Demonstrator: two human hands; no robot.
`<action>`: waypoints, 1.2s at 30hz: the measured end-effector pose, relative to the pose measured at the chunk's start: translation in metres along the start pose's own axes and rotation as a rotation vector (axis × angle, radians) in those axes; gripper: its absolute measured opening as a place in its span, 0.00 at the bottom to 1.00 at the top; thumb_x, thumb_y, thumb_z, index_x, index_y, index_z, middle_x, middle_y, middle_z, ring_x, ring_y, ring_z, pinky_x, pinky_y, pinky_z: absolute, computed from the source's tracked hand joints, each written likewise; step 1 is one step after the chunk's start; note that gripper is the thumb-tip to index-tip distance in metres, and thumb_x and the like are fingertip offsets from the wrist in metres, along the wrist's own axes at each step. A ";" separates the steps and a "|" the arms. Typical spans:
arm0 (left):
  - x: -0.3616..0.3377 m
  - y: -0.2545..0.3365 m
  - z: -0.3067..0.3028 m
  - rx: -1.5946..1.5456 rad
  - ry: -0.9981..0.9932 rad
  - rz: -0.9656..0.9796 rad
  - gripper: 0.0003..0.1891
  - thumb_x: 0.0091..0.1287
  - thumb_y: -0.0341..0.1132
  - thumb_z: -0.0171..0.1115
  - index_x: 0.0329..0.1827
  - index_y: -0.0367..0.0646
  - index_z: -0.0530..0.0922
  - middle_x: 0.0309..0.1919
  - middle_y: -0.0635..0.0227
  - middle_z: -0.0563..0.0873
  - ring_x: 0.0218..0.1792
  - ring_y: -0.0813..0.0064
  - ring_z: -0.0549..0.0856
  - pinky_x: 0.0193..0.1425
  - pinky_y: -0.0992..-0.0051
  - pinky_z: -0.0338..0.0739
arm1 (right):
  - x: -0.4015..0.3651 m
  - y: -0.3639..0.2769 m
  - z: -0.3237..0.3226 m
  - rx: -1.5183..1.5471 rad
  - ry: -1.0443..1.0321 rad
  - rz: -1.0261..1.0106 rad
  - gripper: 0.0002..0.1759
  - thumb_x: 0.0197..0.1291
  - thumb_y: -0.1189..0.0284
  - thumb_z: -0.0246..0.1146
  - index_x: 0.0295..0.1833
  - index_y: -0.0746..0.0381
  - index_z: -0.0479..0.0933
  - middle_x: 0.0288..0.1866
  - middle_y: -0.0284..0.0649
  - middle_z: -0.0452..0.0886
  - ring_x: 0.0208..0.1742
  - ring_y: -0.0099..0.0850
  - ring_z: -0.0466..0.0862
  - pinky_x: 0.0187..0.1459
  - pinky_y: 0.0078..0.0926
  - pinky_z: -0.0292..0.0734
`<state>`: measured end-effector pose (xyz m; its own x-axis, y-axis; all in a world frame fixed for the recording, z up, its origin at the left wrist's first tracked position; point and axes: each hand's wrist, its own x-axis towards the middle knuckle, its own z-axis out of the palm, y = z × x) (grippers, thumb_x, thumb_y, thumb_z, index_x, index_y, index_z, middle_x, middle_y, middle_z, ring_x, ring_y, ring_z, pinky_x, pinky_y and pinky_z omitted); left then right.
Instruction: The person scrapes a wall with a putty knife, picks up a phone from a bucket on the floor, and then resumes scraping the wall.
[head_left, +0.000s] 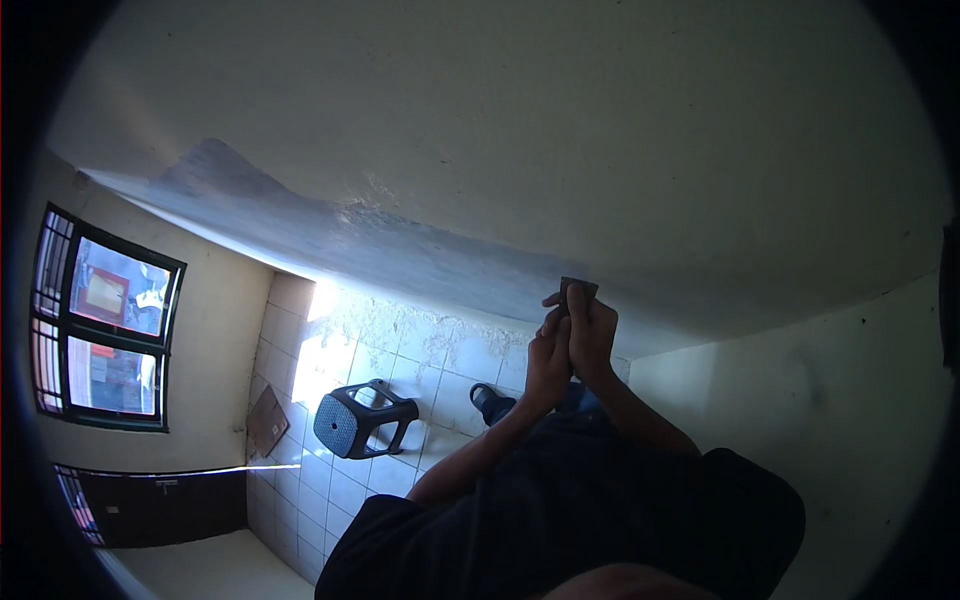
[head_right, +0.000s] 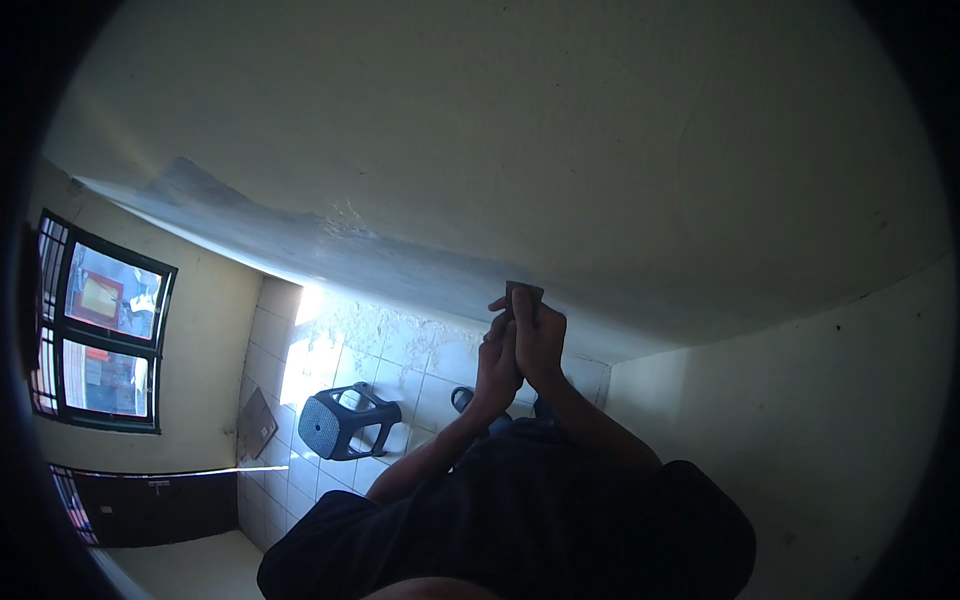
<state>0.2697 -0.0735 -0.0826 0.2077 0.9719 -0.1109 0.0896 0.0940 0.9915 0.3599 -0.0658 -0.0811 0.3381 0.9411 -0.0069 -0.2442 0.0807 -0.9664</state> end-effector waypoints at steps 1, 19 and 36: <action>0.004 0.007 -0.001 -0.003 -0.010 -0.012 0.26 0.87 0.46 0.47 0.54 0.27 0.82 0.35 0.53 0.90 0.42 0.71 0.90 0.41 0.65 0.82 | 0.007 -0.007 0.005 0.027 0.011 -0.038 0.26 0.88 0.60 0.54 0.45 0.74 0.82 0.33 0.47 0.88 0.26 0.28 0.88 0.32 0.28 0.84; -0.008 0.023 0.000 0.051 0.079 0.069 0.26 0.88 0.45 0.47 0.56 0.26 0.83 0.38 0.50 0.90 0.44 0.68 0.90 0.44 0.64 0.83 | -0.003 -0.018 0.010 0.055 -0.007 0.008 0.27 0.87 0.59 0.56 0.42 0.74 0.83 0.32 0.46 0.88 0.26 0.28 0.87 0.32 0.29 0.83; 0.008 0.007 -0.002 0.084 0.010 0.000 0.28 0.88 0.48 0.45 0.54 0.27 0.83 0.33 0.50 0.89 0.40 0.68 0.91 0.40 0.64 0.83 | 0.013 -0.019 0.010 0.071 -0.007 0.017 0.25 0.87 0.62 0.56 0.41 0.73 0.83 0.30 0.45 0.87 0.25 0.27 0.86 0.30 0.28 0.82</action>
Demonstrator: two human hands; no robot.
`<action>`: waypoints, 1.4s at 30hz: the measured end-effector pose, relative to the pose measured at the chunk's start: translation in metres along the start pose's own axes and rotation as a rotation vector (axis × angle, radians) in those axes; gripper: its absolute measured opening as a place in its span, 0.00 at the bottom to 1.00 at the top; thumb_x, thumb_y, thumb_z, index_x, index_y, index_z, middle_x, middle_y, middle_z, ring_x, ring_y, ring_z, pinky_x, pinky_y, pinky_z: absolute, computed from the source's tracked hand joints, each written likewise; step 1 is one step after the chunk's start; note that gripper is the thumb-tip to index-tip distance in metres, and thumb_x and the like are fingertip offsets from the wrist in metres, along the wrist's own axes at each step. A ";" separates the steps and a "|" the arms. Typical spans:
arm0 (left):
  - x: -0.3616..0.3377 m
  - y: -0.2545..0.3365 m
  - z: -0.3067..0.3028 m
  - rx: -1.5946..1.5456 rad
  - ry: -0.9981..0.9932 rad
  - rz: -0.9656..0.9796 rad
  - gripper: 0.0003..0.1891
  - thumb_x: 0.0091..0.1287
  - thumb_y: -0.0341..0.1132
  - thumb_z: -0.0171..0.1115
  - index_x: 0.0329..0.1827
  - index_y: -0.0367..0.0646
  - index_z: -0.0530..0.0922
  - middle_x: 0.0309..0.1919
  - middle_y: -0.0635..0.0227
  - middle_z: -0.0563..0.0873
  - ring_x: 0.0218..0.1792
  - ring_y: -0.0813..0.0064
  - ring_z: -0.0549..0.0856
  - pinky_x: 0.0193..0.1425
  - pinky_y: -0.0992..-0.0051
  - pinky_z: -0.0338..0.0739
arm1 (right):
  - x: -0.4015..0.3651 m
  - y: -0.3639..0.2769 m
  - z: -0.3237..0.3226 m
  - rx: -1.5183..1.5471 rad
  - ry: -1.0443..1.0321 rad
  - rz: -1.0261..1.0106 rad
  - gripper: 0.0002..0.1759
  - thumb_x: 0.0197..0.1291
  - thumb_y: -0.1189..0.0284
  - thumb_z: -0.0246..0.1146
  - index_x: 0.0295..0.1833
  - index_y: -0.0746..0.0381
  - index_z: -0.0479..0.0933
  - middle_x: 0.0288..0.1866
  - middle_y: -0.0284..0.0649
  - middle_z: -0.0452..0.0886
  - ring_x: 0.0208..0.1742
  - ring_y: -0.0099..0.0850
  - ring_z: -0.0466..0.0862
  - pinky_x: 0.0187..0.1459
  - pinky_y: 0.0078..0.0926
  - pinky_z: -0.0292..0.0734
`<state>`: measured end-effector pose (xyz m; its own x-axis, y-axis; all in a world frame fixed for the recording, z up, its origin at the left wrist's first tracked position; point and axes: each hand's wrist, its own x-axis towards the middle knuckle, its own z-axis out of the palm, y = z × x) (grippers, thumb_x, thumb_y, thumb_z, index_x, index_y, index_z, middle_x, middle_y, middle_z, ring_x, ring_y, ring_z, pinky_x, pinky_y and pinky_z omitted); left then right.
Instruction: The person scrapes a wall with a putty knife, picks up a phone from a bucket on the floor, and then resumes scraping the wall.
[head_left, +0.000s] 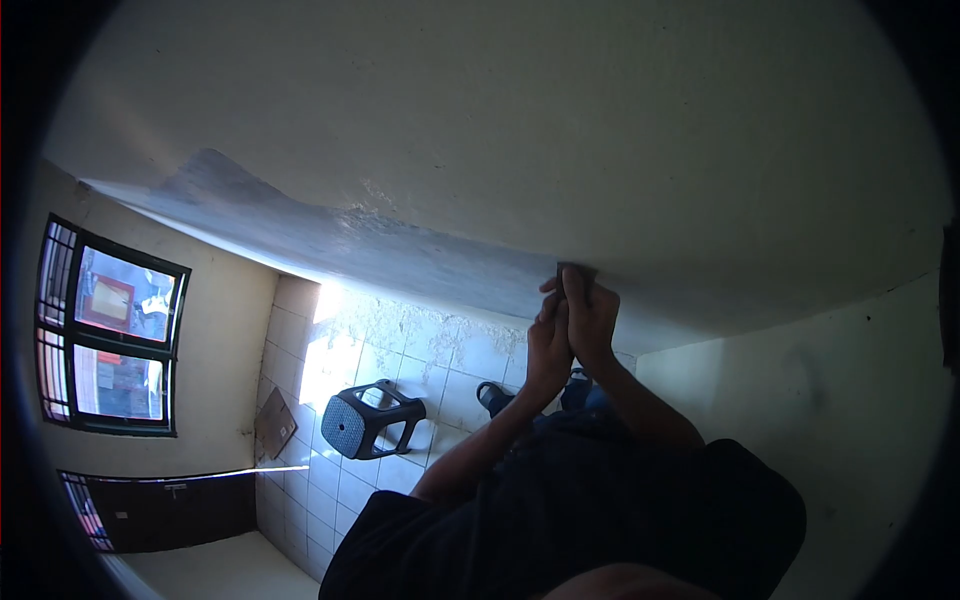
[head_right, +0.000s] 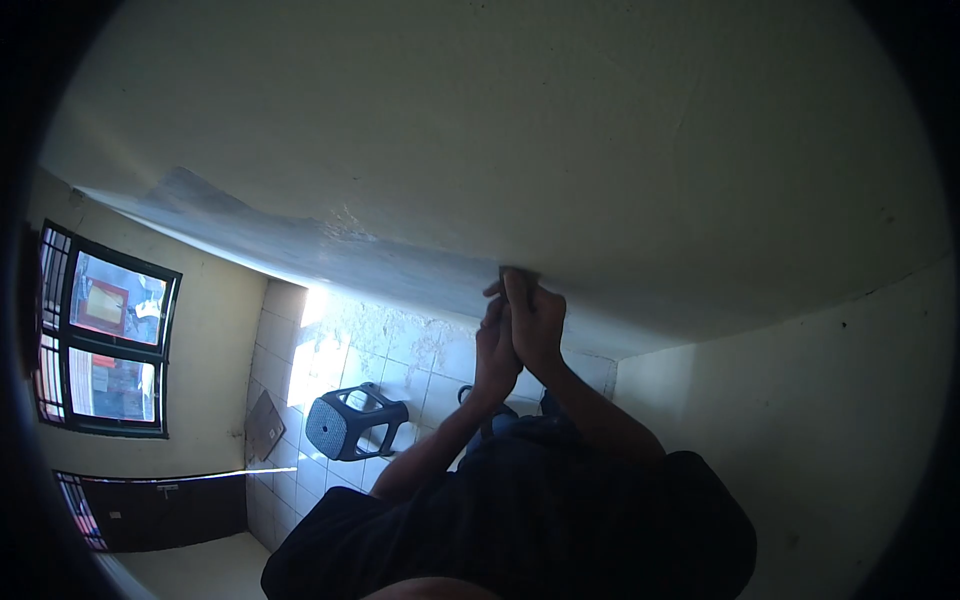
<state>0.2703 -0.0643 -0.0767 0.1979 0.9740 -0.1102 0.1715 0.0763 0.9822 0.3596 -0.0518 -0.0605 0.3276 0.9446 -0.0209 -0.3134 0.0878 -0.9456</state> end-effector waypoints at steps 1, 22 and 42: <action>0.004 0.007 -0.004 -0.026 -0.025 -0.032 0.28 0.88 0.48 0.45 0.53 0.27 0.83 0.34 0.49 0.90 0.41 0.66 0.91 0.40 0.63 0.83 | 0.005 -0.009 0.005 0.014 -0.010 -0.044 0.25 0.87 0.62 0.56 0.41 0.73 0.82 0.31 0.45 0.87 0.25 0.27 0.86 0.30 0.28 0.82; -0.012 -0.008 -0.003 0.020 0.069 0.039 0.27 0.88 0.47 0.46 0.56 0.27 0.83 0.37 0.50 0.91 0.45 0.66 0.92 0.46 0.63 0.84 | -0.015 0.018 -0.001 -0.026 -0.039 0.025 0.23 0.86 0.63 0.57 0.41 0.73 0.82 0.31 0.45 0.88 0.25 0.28 0.87 0.30 0.28 0.82; -0.012 0.009 -0.013 -0.014 -0.029 -0.025 0.27 0.88 0.48 0.47 0.54 0.26 0.82 0.35 0.51 0.91 0.39 0.71 0.91 0.40 0.66 0.83 | -0.009 -0.012 0.012 0.052 0.019 -0.032 0.23 0.86 0.64 0.58 0.40 0.72 0.82 0.28 0.43 0.87 0.24 0.28 0.85 0.29 0.27 0.81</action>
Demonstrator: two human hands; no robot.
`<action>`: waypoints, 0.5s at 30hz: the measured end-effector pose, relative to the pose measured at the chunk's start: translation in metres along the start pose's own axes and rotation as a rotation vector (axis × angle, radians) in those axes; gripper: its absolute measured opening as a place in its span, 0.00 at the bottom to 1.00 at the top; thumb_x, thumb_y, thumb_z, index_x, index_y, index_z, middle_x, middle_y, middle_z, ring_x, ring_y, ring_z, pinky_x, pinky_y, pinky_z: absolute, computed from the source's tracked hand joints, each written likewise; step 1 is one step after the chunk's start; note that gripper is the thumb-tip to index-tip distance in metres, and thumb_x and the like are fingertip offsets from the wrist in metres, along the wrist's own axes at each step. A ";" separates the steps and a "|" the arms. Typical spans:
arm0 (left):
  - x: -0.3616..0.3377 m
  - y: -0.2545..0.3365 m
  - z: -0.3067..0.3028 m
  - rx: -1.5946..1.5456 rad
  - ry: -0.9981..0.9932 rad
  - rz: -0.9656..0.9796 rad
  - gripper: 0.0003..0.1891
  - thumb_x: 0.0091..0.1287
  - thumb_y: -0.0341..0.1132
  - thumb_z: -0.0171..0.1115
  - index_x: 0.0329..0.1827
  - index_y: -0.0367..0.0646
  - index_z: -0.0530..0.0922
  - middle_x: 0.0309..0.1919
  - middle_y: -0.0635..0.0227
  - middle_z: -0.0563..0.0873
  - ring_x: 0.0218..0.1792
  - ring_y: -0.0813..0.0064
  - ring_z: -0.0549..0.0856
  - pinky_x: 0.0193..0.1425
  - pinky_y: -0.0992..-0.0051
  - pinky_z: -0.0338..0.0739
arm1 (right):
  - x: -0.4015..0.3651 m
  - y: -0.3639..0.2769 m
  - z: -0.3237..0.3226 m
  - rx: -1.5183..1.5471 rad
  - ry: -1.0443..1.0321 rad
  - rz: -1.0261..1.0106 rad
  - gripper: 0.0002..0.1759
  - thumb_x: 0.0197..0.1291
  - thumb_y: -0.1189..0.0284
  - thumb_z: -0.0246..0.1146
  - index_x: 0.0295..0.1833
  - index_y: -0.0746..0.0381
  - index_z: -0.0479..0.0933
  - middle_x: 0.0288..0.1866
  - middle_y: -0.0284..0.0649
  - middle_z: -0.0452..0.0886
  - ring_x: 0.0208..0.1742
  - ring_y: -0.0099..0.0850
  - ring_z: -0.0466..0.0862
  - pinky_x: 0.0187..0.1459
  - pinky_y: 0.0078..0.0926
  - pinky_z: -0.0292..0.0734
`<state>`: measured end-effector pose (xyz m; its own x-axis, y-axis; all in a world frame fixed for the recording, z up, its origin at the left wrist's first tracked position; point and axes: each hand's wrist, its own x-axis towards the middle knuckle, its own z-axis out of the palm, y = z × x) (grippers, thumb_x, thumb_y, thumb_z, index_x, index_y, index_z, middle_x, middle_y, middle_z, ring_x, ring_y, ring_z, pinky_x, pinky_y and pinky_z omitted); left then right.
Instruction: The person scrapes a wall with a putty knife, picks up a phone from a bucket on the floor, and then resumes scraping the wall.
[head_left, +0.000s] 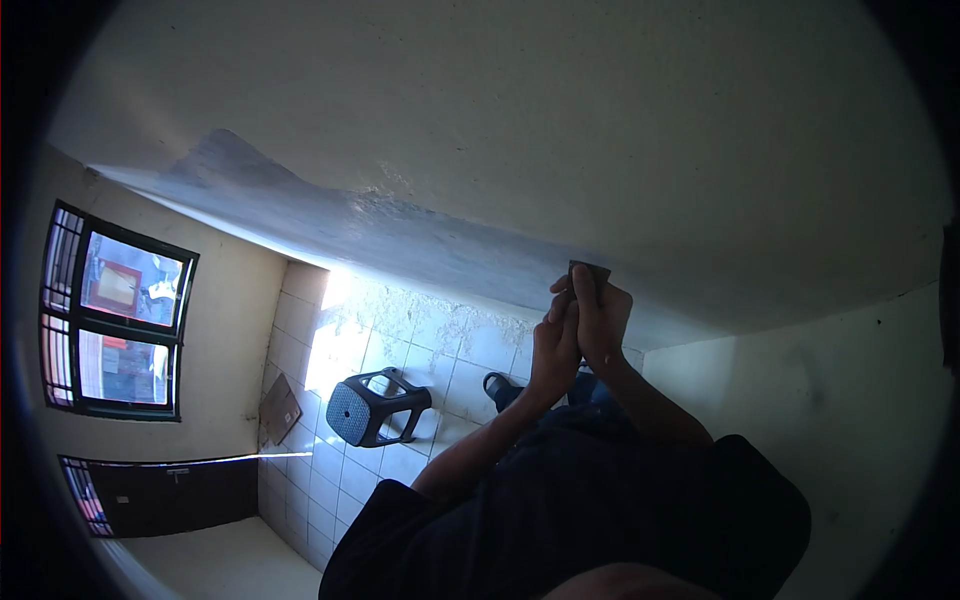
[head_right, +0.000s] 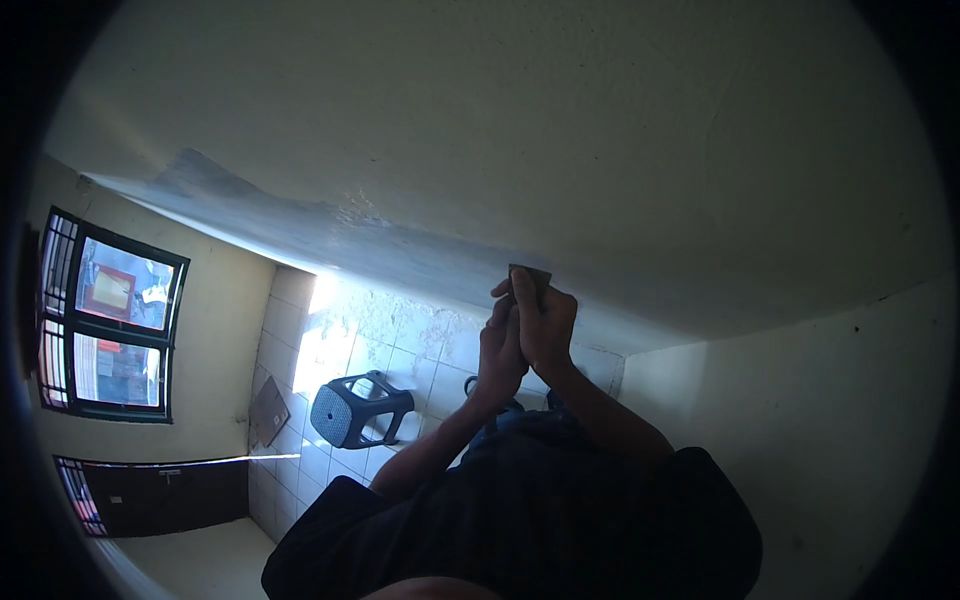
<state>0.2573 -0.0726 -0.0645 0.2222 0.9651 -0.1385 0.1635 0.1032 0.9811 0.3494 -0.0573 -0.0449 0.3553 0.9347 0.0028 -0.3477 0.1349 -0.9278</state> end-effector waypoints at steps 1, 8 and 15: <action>-0.008 0.003 0.001 -0.004 -0.003 -0.058 0.28 0.88 0.48 0.47 0.56 0.26 0.81 0.38 0.49 0.92 0.43 0.67 0.92 0.42 0.64 0.83 | -0.007 0.008 -0.010 -0.098 -0.044 0.011 0.22 0.86 0.64 0.58 0.42 0.72 0.82 0.31 0.43 0.87 0.24 0.28 0.85 0.29 0.28 0.81; 0.015 0.006 0.003 0.064 0.033 0.113 0.28 0.88 0.49 0.46 0.56 0.25 0.81 0.36 0.48 0.91 0.43 0.64 0.92 0.43 0.62 0.83 | 0.017 0.010 -0.003 -0.096 0.018 -0.110 0.23 0.85 0.63 0.59 0.40 0.71 0.82 0.25 0.42 0.85 0.24 0.27 0.85 0.29 0.28 0.81; -0.024 -0.033 0.002 -0.031 0.009 -0.027 0.26 0.88 0.47 0.47 0.54 0.26 0.80 0.28 0.56 0.87 0.30 0.73 0.86 0.33 0.67 0.78 | -0.027 0.018 -0.016 -0.076 -0.086 0.064 0.23 0.87 0.64 0.55 0.40 0.71 0.82 0.25 0.41 0.84 0.28 0.28 0.86 0.36 0.28 0.81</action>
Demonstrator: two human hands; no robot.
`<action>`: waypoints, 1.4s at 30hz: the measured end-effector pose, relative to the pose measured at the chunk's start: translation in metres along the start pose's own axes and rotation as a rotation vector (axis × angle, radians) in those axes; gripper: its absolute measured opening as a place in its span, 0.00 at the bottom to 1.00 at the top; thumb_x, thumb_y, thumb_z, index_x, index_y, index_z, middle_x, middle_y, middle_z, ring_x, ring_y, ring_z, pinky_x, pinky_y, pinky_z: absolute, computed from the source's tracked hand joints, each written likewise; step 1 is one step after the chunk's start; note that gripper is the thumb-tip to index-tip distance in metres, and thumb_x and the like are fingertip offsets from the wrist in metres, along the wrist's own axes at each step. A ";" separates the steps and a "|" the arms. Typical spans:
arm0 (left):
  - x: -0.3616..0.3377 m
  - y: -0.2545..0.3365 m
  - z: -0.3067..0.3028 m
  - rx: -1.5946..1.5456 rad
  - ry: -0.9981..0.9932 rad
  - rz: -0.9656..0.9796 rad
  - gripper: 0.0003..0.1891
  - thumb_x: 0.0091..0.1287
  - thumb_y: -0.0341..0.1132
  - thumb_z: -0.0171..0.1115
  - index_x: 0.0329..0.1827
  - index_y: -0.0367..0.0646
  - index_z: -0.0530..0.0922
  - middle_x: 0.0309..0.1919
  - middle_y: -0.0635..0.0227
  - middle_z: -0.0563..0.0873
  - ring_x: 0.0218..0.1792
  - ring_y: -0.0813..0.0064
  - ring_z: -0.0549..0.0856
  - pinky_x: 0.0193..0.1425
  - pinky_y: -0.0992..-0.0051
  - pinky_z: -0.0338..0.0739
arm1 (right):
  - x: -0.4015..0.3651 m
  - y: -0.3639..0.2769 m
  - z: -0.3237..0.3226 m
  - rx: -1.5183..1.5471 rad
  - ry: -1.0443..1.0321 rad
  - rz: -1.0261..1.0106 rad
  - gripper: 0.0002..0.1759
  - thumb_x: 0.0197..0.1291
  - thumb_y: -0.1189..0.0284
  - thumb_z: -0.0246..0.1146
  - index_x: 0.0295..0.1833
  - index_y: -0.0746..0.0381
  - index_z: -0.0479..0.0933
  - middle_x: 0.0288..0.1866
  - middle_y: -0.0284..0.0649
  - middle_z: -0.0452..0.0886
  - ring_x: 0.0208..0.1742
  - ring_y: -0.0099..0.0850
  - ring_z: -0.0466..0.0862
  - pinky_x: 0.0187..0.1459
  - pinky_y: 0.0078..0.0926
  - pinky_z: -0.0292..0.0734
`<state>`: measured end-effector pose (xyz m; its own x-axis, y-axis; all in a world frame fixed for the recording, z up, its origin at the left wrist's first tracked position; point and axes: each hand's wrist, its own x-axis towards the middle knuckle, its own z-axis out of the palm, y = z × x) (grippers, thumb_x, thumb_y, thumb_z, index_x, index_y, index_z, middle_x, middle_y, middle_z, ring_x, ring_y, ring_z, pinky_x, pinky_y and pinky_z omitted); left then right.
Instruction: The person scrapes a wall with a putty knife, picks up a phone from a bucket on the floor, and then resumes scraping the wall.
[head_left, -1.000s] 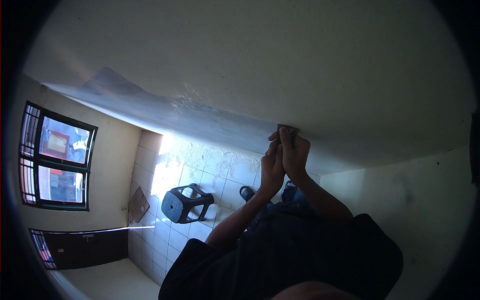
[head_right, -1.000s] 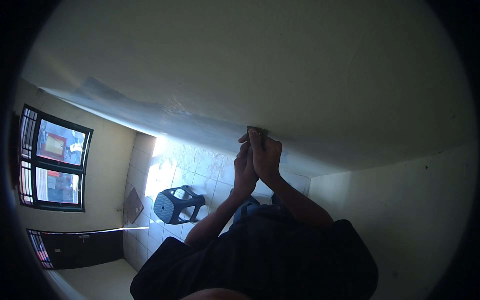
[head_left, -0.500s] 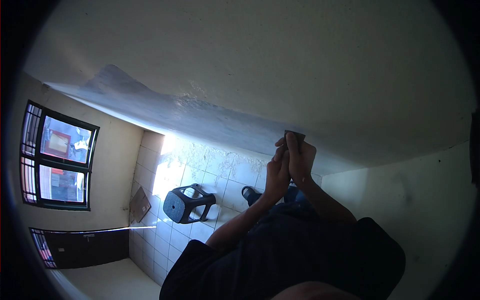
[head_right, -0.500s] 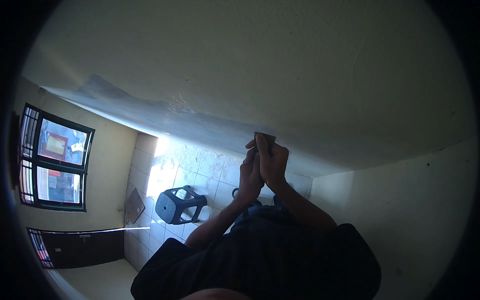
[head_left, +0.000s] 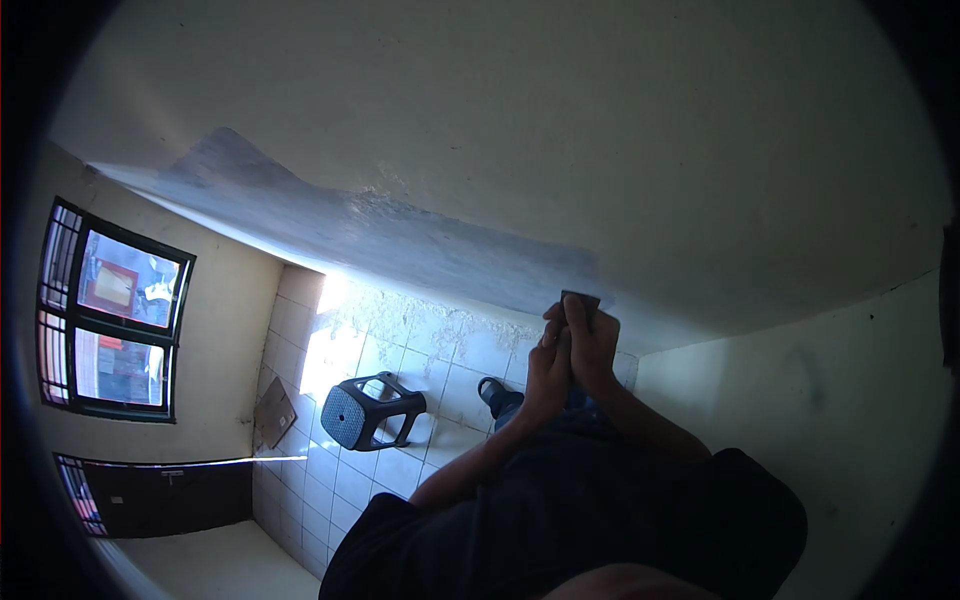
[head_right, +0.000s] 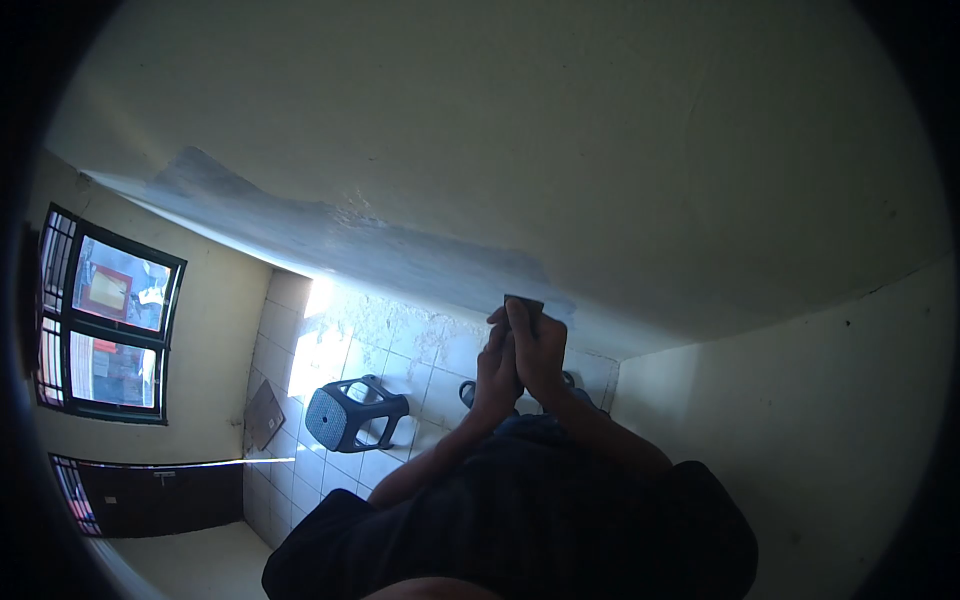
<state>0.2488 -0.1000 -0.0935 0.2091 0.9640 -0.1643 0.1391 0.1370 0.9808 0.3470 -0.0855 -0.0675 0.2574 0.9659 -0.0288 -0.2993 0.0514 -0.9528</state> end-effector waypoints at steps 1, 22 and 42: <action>-0.006 -0.016 -0.001 -0.015 -0.023 -0.050 0.26 0.88 0.46 0.47 0.55 0.26 0.80 0.28 0.58 0.86 0.29 0.73 0.85 0.32 0.68 0.78 | -0.006 0.010 -0.003 0.004 -0.009 0.044 0.23 0.87 0.64 0.55 0.41 0.71 0.82 0.26 0.41 0.84 0.29 0.28 0.87 0.37 0.28 0.82; -0.009 -0.004 -0.041 -0.378 -0.014 -0.275 0.16 0.90 0.47 0.49 0.46 0.46 0.76 0.22 0.81 0.70 0.16 0.86 0.66 0.19 0.80 0.61 | 0.023 0.064 -0.033 -0.144 -0.526 0.473 0.39 0.88 0.43 0.42 0.70 0.68 0.79 0.62 0.50 0.89 0.66 0.41 0.87 0.69 0.40 0.79; 0.031 0.024 -0.033 -0.042 0.023 0.023 0.25 0.86 0.45 0.50 0.65 0.28 0.78 0.27 0.69 0.82 0.26 0.81 0.81 0.26 0.72 0.70 | 0.050 -0.012 0.035 0.146 -0.172 0.043 0.31 0.89 0.55 0.48 0.46 0.75 0.79 0.22 0.44 0.82 0.21 0.30 0.85 0.30 0.32 0.87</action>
<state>0.2268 -0.0588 -0.0715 0.1894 0.9719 -0.1398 0.0937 0.1239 0.9879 0.3311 -0.0292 -0.0466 0.0845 0.9964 -0.0047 -0.4400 0.0331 -0.8974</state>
